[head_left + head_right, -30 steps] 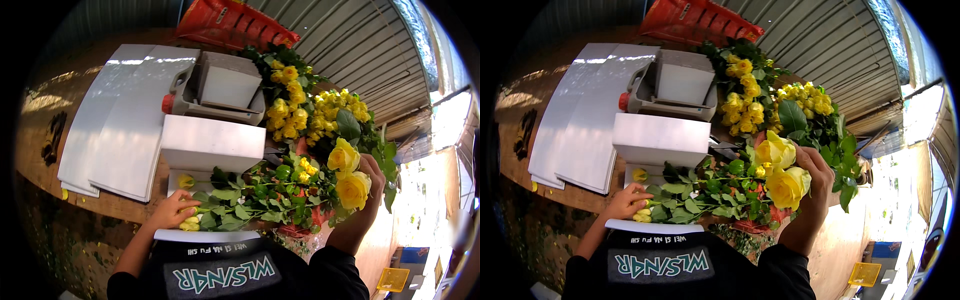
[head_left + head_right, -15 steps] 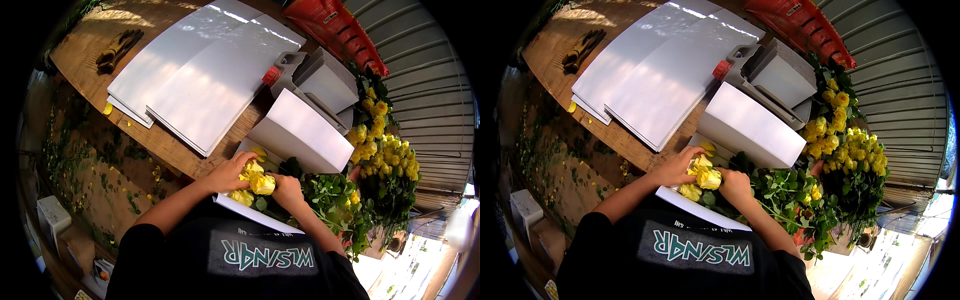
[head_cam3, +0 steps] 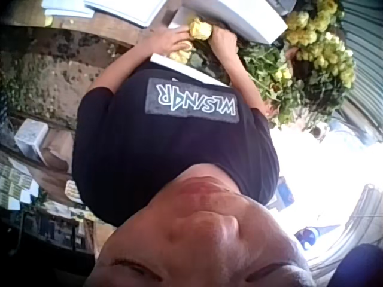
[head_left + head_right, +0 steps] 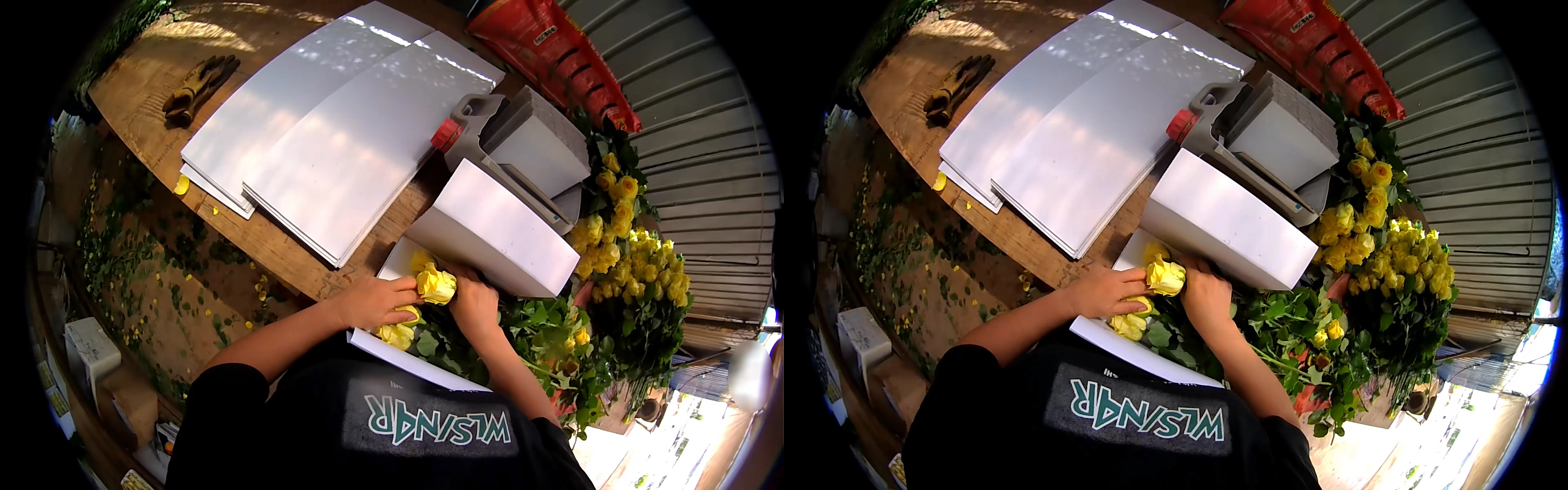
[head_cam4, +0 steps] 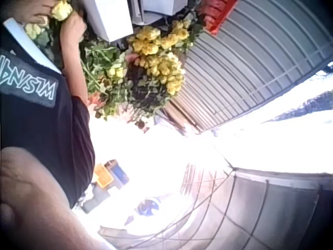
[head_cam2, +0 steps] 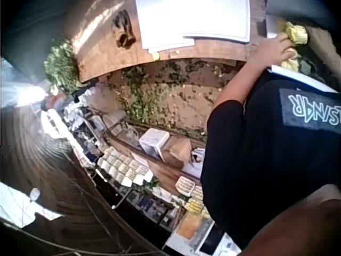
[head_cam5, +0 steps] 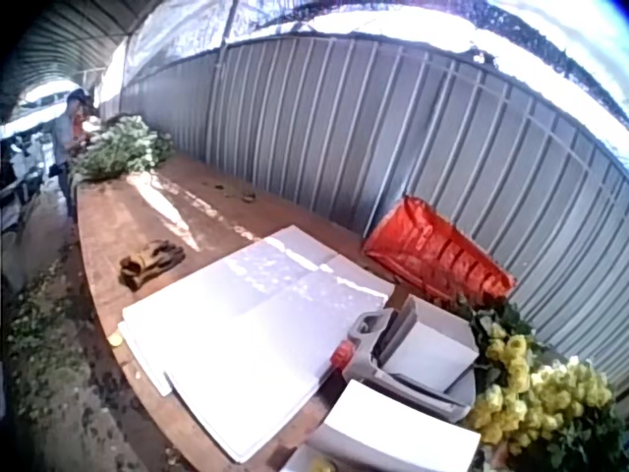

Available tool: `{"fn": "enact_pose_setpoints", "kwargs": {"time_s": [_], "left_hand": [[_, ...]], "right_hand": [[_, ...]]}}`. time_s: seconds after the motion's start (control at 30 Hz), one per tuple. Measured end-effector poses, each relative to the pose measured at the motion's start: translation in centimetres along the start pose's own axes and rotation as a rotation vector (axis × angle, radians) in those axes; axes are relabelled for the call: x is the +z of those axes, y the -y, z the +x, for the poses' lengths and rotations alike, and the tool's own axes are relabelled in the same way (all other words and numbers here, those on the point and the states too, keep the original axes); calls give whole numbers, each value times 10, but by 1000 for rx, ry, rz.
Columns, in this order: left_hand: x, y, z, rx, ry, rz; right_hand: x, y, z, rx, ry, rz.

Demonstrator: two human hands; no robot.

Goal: The person arranges yellow roses into a white rectangular box lined with paper. They repeatedly pick individual roses from a nearby bunch, place them into the box, and adjust their positions. The person also folds the paper lining over the flowers and closes the box lid.

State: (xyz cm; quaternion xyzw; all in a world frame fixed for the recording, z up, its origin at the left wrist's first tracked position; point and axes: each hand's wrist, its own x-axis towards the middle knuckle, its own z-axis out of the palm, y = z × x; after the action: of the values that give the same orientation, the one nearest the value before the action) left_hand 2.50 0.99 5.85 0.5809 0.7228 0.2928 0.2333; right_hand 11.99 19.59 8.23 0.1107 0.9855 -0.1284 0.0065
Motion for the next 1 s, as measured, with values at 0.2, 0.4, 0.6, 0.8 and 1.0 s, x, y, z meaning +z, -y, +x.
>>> {"fn": "enact_pose_setpoints", "kwargs": {"time_s": [0.2,0.4,0.6,0.8,1.0], "left_hand": [[6,2,-4,21,-63,-82],[21,11,-4,107,-249,-155],[20,10,-4,109,-255,-172],[11,7,-5,105,-213,-92],[10,5,-5,113,-152,25]], "right_hand": [[-15,-19,-5,0,-58,666],[-59,-40,-17,-122,68,964],[-65,-42,-19,-57,68,1035],[-48,-13,-4,4,64,402],[8,-8,-5,140,32,338]]}}
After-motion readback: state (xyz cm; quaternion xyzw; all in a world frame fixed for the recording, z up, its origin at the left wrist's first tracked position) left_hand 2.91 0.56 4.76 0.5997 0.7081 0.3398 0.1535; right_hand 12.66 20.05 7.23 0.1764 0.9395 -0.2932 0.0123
